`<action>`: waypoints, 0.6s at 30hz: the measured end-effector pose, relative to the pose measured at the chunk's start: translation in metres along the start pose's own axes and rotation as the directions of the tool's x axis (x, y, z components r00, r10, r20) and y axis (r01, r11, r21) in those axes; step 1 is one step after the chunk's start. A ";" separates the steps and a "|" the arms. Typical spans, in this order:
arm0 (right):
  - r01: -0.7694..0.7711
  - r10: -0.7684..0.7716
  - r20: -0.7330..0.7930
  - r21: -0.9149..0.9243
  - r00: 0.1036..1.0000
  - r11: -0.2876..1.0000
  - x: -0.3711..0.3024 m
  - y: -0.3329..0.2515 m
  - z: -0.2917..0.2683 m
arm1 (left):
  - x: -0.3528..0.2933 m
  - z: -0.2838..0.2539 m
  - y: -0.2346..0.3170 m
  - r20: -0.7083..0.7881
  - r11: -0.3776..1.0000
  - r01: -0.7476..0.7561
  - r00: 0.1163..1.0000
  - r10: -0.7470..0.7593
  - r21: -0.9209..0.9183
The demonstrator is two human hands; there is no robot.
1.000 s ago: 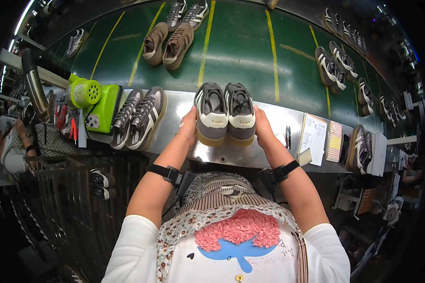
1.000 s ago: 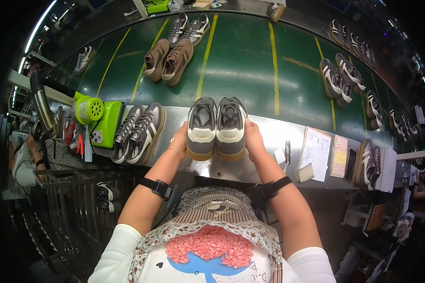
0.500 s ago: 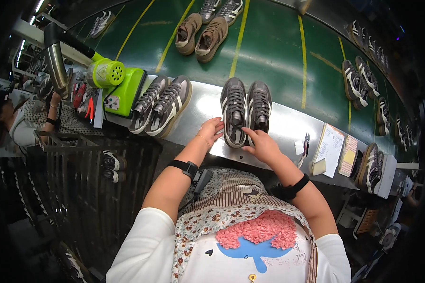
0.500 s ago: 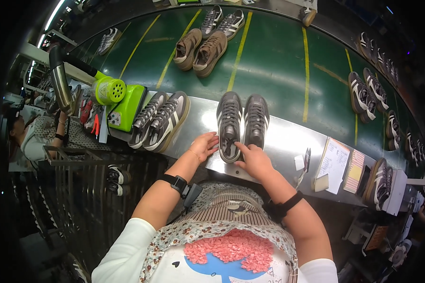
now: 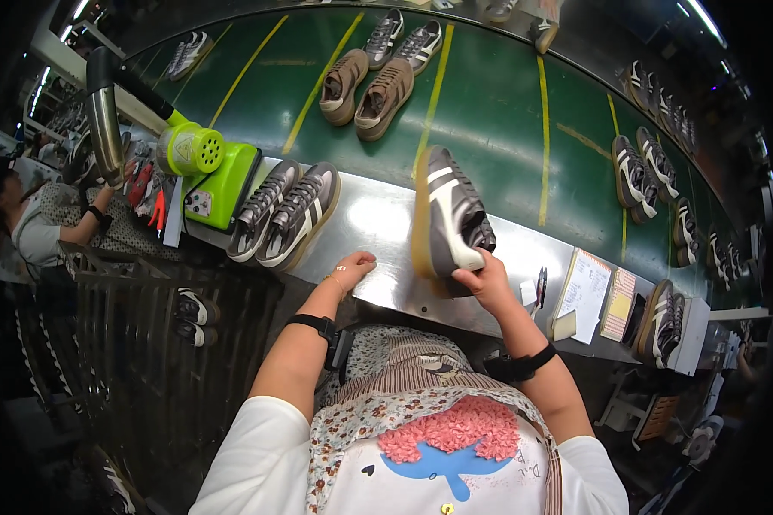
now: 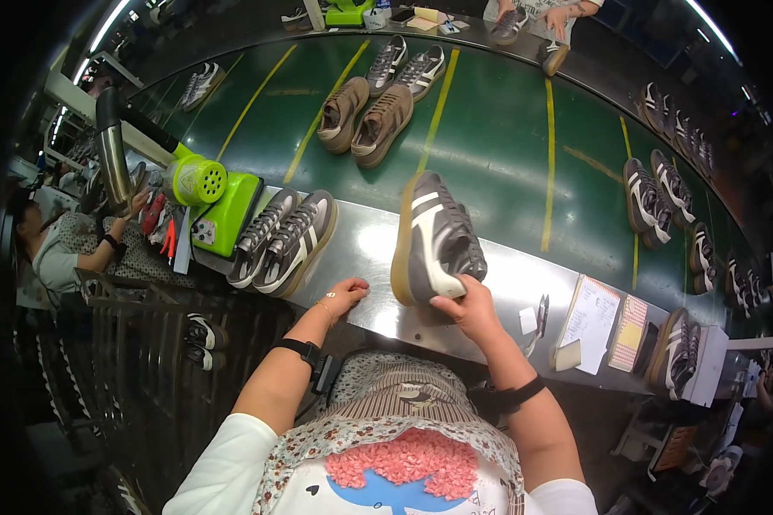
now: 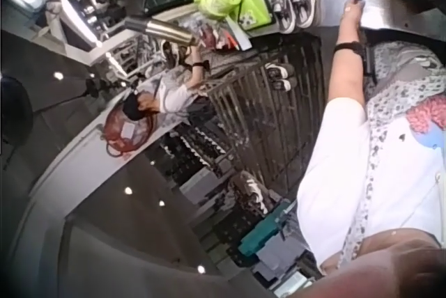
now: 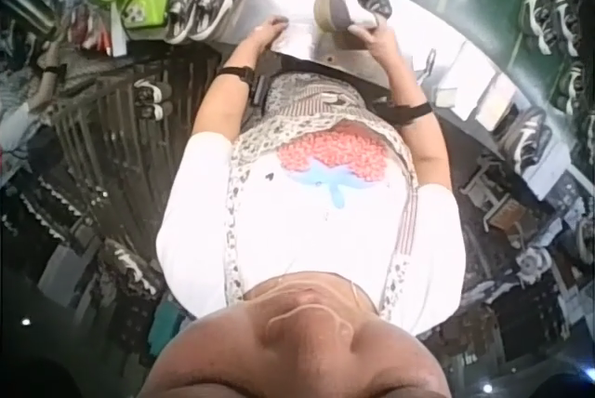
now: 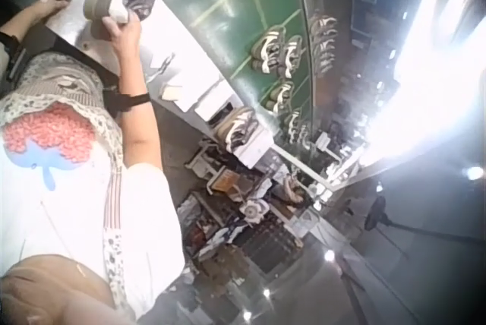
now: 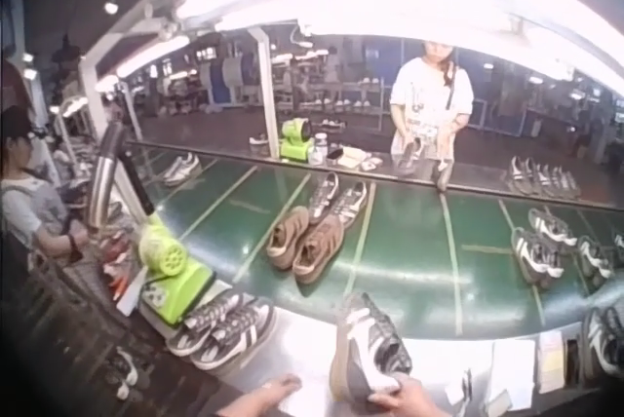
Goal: The worker is inspecting newly manufactured shoes on a conveyor belt, checking for defects and trimming loose threads.
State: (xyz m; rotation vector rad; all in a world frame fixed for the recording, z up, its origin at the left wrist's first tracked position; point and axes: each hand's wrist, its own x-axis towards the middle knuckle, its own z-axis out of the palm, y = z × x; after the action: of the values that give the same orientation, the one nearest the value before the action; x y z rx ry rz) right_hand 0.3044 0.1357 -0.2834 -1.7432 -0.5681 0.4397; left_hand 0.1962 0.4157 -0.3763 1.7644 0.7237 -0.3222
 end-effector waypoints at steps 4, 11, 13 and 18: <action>-0.047 0.189 -0.057 0.861 0.980 0.507 -0.012 -0.009 -0.034 | 0.000 -0.003 0.002 0.054 0.999 0.024 0.998 -0.022 -0.046; -0.070 0.107 0.007 0.800 0.994 0.596 -0.028 -0.045 -0.052 | -0.002 -0.009 0.003 0.098 0.997 0.049 0.994 -0.043 -0.064; -0.184 0.161 0.100 0.296 0.982 0.937 -0.030 -0.058 -0.069 | -0.005 -0.010 0.004 0.114 0.995 0.043 0.993 -0.033 -0.092; 0.181 -0.094 0.160 -0.708 0.983 0.682 -0.002 -0.063 -0.119 | -0.009 -0.013 0.005 0.158 0.987 0.074 0.986 -0.052 -0.139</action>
State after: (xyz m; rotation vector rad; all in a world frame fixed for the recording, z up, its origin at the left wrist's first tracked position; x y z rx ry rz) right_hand 0.3613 0.0524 -0.1942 -2.4179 -1.0526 0.2043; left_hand 0.1900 0.4241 -0.3635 1.5634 0.6760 -0.4333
